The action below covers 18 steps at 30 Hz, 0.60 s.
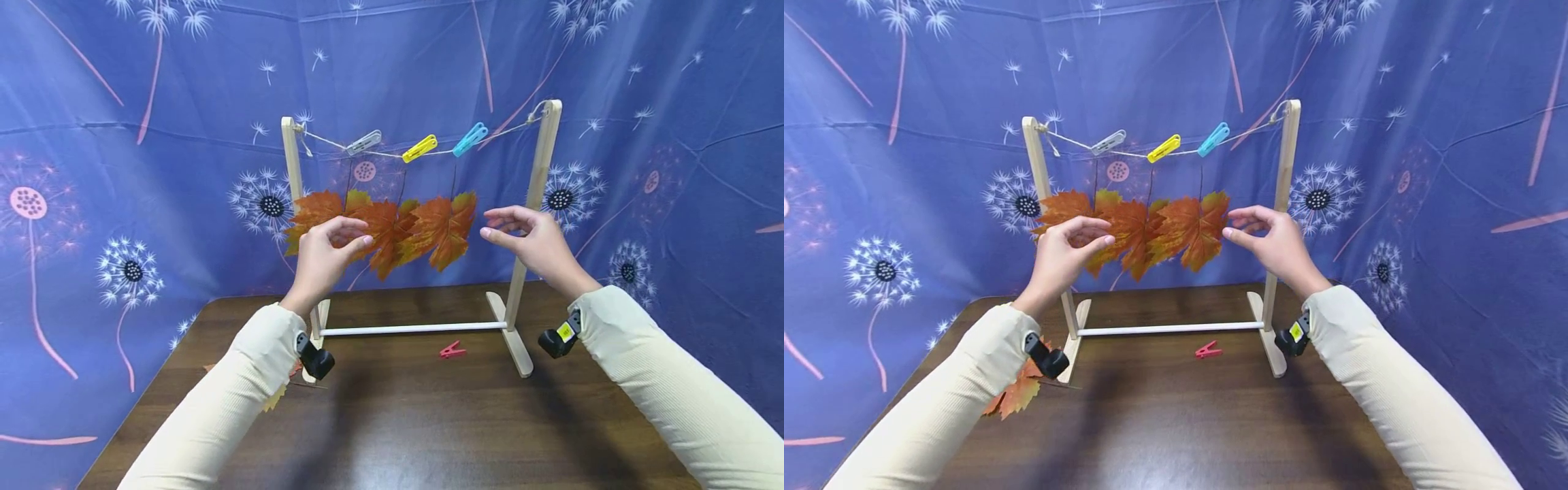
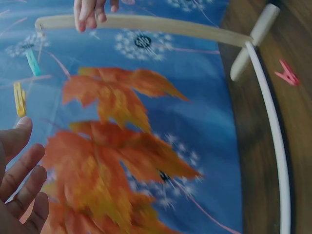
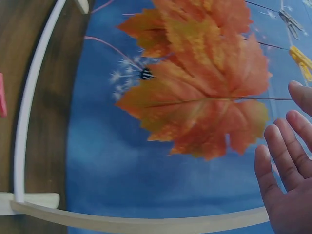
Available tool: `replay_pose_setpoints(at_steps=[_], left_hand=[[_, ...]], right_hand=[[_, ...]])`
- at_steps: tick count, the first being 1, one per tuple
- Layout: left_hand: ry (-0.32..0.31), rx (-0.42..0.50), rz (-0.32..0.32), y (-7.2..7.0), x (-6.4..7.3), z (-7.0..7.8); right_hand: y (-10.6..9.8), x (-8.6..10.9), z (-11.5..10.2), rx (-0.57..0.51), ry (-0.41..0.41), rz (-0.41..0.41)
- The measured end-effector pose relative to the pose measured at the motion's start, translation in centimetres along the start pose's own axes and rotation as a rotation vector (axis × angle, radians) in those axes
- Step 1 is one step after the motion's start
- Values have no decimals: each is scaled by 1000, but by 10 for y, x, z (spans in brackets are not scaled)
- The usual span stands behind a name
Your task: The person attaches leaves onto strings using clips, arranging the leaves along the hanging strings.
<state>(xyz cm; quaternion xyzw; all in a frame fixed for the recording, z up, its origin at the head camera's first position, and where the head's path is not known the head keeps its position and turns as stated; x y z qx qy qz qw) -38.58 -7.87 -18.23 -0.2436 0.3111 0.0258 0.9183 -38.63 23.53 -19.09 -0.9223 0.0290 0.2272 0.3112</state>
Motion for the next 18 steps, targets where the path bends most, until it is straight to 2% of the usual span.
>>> replay_pose_setpoints(at_steps=[8, 14, 18], left_hand=[[-46, -74, -12, -15, 23, -35], [-103, -127, -29, -22, 40, -59], [-119, -159, -50, -25, 51, -74]], right_hand=[[21, 17, 20, 12, 4, -38], [35, 26, 34, 3, 13, -63], [42, 32, 44, 10, 35, -81]])
Point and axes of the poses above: each hand's wrist, its own x-axis away from the middle knuckle, its own y-axis out of the palm, z = x × y, the point moved 10 cm from there along -x, towards the middle knuckle
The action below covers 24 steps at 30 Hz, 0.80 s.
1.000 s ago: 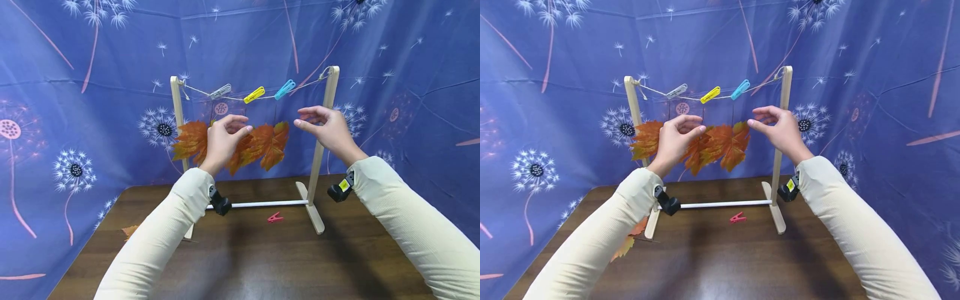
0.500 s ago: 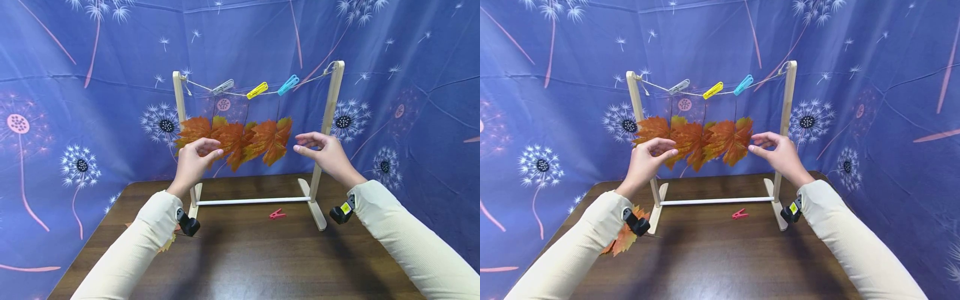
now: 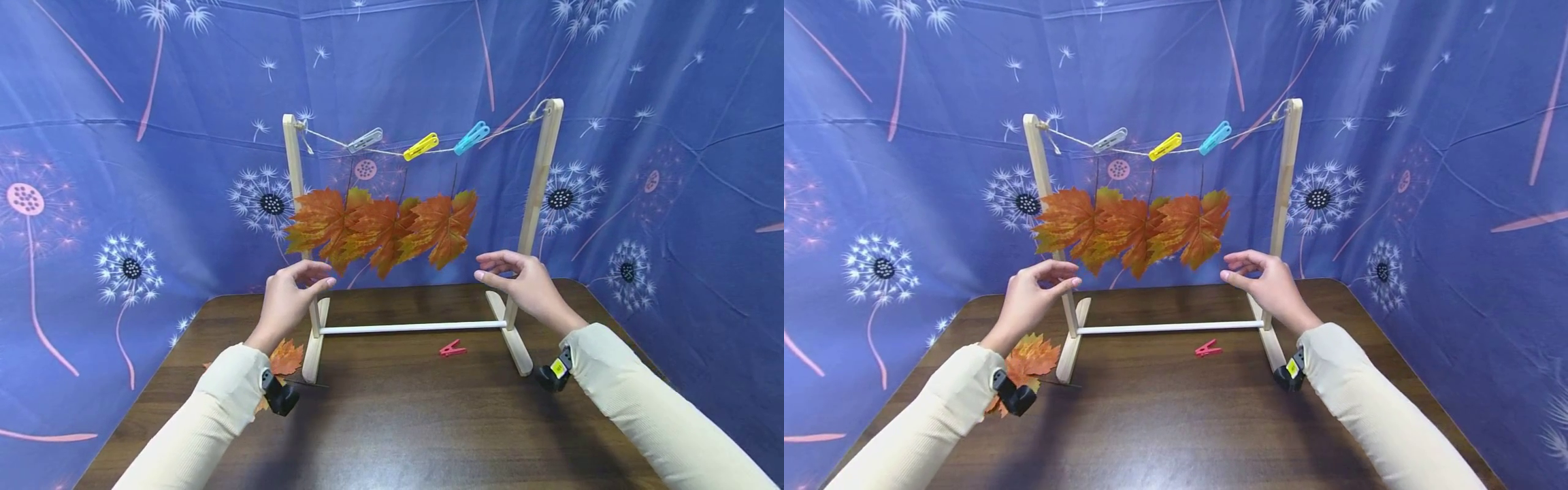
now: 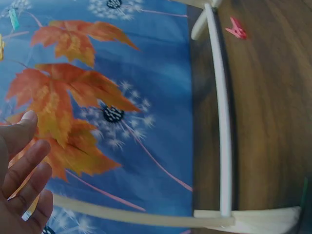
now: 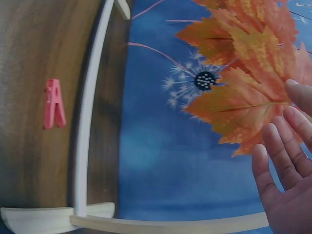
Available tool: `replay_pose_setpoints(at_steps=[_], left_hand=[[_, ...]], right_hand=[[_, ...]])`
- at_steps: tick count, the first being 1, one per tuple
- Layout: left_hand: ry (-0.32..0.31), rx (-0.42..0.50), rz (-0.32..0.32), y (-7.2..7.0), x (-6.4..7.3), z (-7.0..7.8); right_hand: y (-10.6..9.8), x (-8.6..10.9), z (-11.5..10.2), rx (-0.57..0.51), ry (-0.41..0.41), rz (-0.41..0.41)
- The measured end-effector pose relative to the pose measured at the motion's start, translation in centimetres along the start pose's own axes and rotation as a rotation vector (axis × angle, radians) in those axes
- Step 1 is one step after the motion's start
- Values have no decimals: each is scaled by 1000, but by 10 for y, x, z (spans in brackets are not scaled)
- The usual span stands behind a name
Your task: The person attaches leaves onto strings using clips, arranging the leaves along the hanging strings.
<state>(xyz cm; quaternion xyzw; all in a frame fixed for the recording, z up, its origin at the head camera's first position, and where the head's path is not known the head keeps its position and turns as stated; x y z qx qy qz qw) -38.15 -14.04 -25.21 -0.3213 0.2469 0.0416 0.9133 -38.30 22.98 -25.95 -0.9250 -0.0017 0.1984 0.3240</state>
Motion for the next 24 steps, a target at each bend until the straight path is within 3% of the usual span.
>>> replay_pose_setpoints(at_steps=[11, 17, 24], left_hand=[[-75, -49, -82, 8, 27, -50], [-79, -128, -114, 10, 41, -75], [-167, -200, -189, 18, 62, -110]], right_hand=[[27, 13, 29, -65, 24, -50], [44, 21, 41, -100, 22, -73], [62, 26, 55, -110, 24, -84]])
Point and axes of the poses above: each hand's wrist, its own x-axis away from the middle knuckle, its own y-axis out of the palm, z = x × y, the point moved 10 cm from there along -x, towards the middle knuckle
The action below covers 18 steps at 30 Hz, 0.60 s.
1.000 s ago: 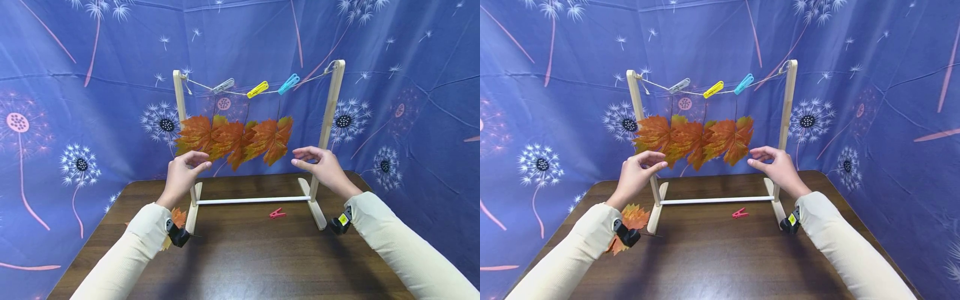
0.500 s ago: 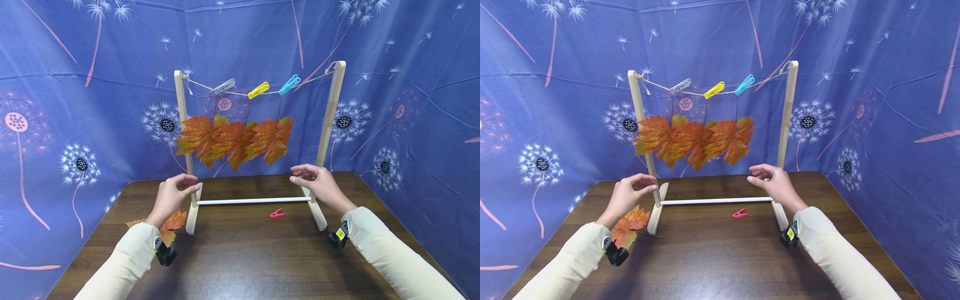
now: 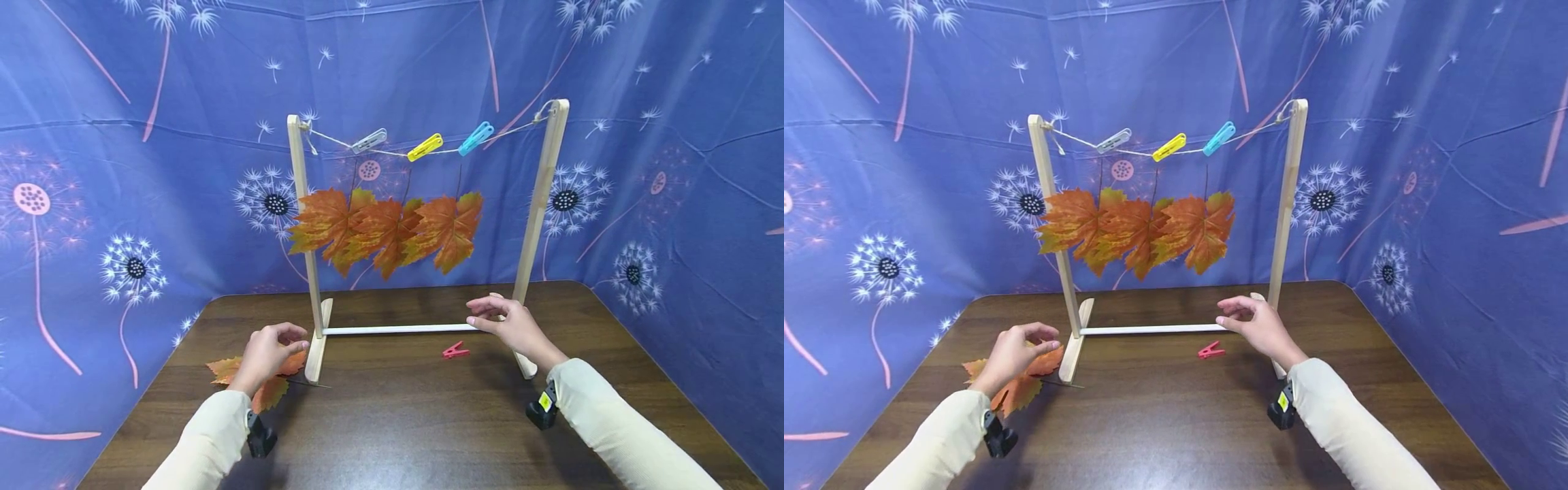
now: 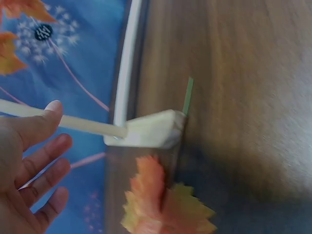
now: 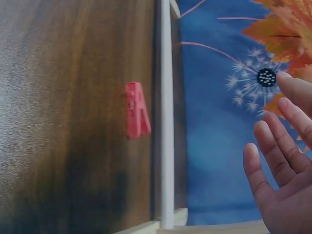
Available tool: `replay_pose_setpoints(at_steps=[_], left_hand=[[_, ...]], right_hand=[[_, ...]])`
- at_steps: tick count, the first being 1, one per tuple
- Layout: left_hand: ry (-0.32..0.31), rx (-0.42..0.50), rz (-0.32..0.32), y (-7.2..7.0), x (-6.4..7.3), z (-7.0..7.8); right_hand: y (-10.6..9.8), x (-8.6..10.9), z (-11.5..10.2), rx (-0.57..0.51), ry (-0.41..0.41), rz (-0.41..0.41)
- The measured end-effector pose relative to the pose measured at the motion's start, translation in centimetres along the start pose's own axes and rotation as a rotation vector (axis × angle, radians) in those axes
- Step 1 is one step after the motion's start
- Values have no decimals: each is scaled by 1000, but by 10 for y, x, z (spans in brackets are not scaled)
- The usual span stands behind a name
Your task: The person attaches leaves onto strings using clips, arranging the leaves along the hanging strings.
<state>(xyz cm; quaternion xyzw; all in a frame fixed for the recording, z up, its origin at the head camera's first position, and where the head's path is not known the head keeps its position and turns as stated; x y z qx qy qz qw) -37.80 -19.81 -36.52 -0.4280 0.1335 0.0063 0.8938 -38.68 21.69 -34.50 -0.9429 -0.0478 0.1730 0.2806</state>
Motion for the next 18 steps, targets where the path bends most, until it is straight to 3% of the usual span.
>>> replay_pose_setpoints(at_steps=[6, 11, 18], left_hand=[[-38, -12, -18, 12, 7, -22], [-64, -25, -46, 24, 12, -35], [-45, -136, -63, 37, 16, -45]], right_hand=[[9, 1, 11, -22, -9, 1], [18, 3, 27, -6, 33, -36], [34, 4, 52, 40, 99, -97]])
Point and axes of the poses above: each hand's wrist, its own x-axis away from the middle knuckle, its own y-axis out of the palm, z = x × y, the point moved 10 cm from there along -x, towards the middle knuckle
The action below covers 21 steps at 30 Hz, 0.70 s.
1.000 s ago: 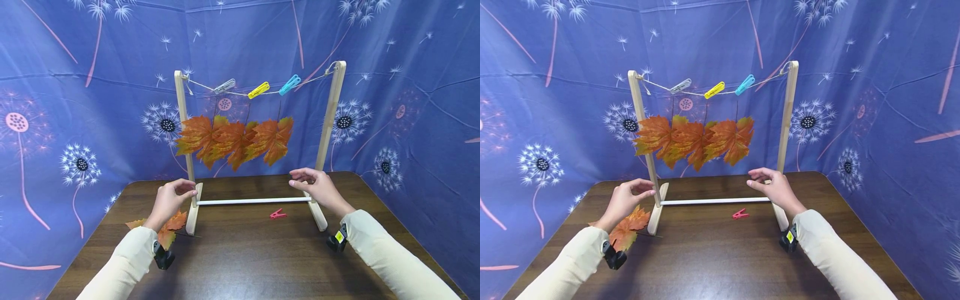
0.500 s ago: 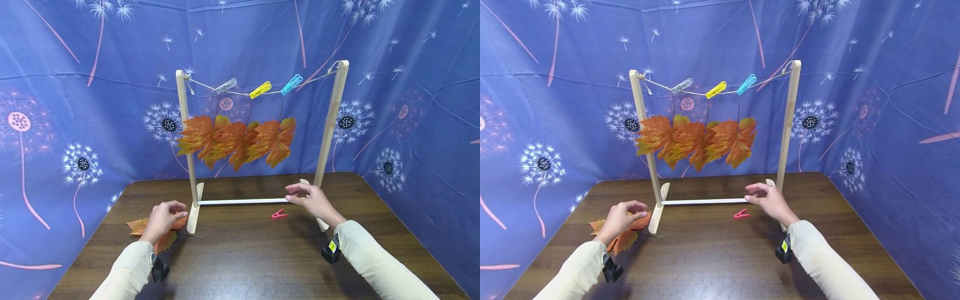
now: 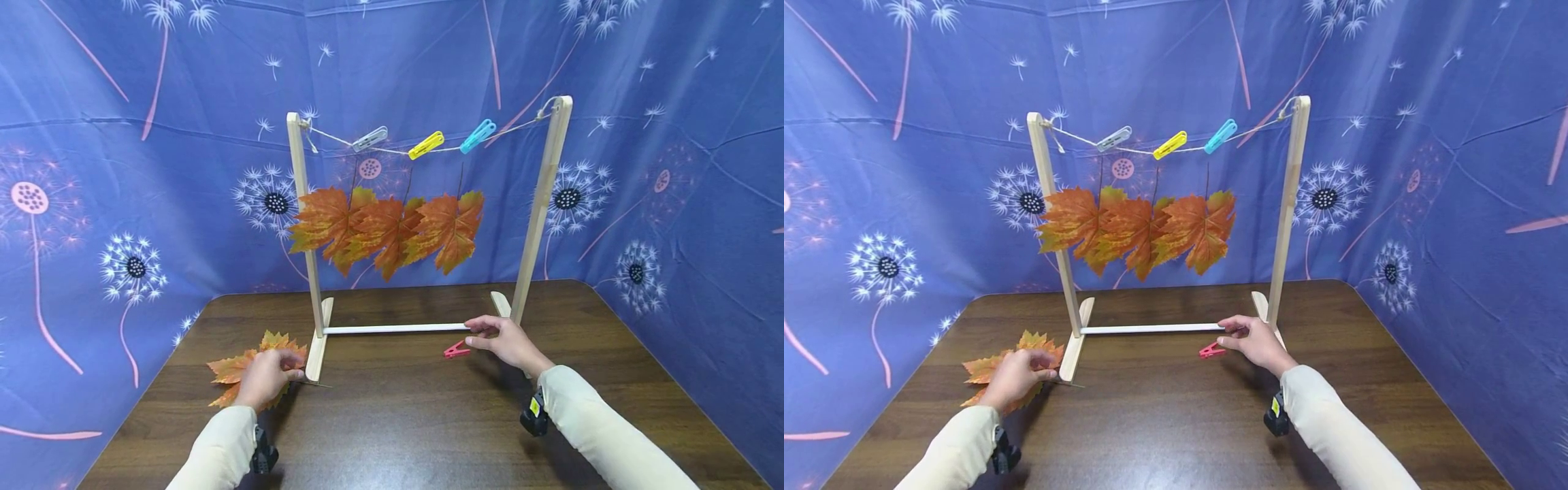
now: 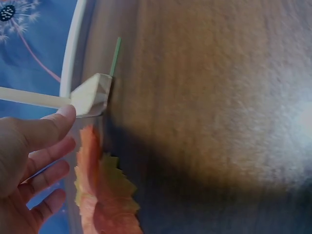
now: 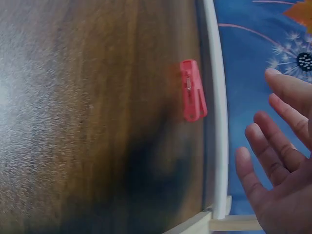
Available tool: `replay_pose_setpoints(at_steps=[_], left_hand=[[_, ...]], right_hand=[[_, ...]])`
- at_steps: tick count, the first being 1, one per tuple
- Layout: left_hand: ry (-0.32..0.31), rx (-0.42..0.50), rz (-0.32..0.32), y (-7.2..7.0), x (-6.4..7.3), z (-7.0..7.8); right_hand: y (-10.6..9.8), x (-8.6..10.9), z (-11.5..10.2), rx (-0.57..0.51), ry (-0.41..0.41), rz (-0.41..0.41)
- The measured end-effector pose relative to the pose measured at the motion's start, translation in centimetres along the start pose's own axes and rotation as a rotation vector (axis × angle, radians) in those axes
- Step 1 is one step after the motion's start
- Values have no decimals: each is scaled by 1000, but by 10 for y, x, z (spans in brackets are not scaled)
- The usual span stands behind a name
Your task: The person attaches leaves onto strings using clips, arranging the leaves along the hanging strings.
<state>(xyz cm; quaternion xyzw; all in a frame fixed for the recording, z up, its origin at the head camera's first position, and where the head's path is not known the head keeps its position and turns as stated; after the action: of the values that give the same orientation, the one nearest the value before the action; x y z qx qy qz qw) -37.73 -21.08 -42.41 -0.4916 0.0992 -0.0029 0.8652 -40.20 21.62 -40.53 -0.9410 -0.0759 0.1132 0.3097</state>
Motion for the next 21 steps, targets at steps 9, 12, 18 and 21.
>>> replay_pose_setpoints(at_steps=[9, 12, 18, 21], left_hand=[[27, -61, -2, 8, 1, -5], [25, -97, 0, 8, 3, -7], [41, -151, 2, 10, 3, -7], [80, -168, 11, 10, 3, -1]], right_hand=[[20, -3, 21, -12, 24, -38], [24, -3, 22, -4, 5, -52], [30, -3, 21, 29, 0, -97], [31, -4, 21, 75, 2, -111]])
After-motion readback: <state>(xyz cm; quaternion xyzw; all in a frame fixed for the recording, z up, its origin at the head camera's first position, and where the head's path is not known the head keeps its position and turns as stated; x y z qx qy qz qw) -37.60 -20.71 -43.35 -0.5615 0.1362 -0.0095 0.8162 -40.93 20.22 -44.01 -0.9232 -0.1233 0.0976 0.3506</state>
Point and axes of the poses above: each hand's wrist, its own x-axis away from the middle knuckle, its own y-axis out of the palm, z = x × y, the point moved 10 cm from there along -x, towards the middle knuckle
